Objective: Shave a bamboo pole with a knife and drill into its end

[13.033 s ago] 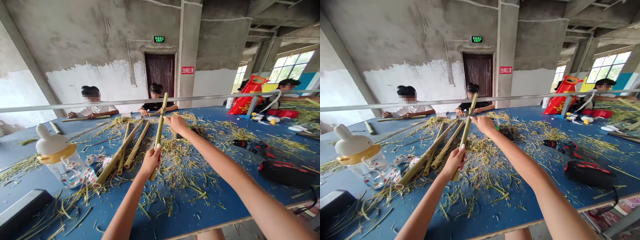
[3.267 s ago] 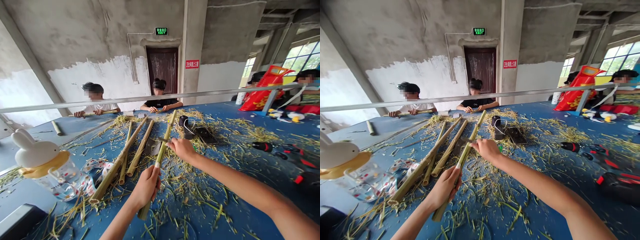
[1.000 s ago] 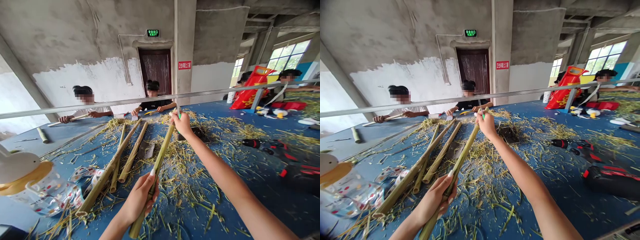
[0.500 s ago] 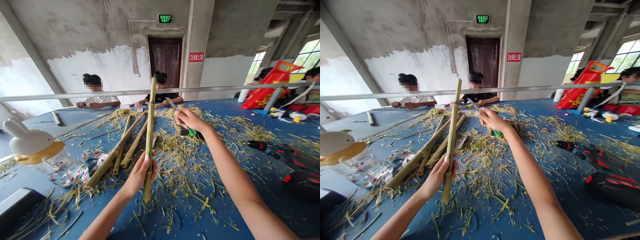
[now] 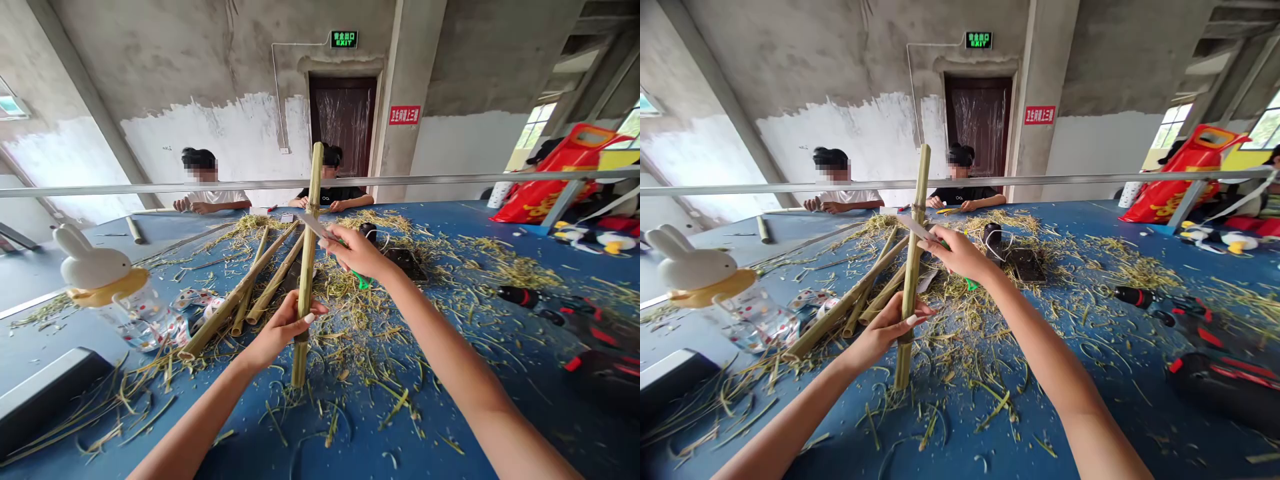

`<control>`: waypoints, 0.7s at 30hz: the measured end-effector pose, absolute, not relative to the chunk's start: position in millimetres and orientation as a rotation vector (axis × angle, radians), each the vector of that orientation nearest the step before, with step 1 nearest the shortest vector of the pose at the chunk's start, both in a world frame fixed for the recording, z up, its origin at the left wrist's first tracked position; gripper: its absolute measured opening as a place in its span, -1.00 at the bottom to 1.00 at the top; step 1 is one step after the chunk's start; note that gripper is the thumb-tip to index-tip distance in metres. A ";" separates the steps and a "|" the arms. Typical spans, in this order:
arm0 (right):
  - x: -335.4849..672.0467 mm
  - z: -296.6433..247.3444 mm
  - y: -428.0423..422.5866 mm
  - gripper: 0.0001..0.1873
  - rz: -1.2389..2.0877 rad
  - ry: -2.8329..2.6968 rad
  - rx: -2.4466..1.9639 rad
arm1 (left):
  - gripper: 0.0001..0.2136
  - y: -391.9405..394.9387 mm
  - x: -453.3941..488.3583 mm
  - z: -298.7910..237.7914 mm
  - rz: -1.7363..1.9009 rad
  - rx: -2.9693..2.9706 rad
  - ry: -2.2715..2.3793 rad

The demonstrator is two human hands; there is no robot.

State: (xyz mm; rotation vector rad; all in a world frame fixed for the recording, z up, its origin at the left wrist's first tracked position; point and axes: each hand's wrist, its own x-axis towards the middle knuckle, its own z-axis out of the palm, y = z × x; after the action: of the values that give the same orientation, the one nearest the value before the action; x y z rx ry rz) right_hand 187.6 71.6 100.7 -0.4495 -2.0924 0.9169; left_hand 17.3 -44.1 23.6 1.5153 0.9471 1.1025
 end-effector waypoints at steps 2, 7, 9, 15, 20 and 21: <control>182.6 101.4 69.0 -0.65 0.876 -1.916 -0.498 | -0.74 -45.4 22.5 25.8 1.047 1.519 0.867; 181.7 109.3 58.3 -0.61 1.049 -1.905 -0.448 | -0.65 -43.1 20.3 54.5 0.905 1.564 0.890; 182.5 112.1 53.6 -0.62 1.054 -1.915 -0.431 | -0.59 -34.2 12.8 80.3 1.076 1.551 0.949; 176.0 112.1 44.6 -0.62 1.050 -1.961 -0.377 | -0.61 3.2 14.9 181.7 1.423 1.603 0.826; 178.2 114.2 39.1 -0.65 0.950 -2.062 -0.352 | -0.71 19.3 42.8 225.9 1.357 1.753 0.850; 180.2 115.2 38.2 -0.65 0.923 -2.092 -0.345 | -0.75 20.6 45.4 228.6 1.342 1.773 0.854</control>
State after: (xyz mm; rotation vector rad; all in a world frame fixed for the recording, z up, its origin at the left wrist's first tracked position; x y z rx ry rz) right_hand 180.2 38.2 115.2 -0.3448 -2.0917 0.9225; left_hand 45.4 20.6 228.6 1.7727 0.8535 1.3424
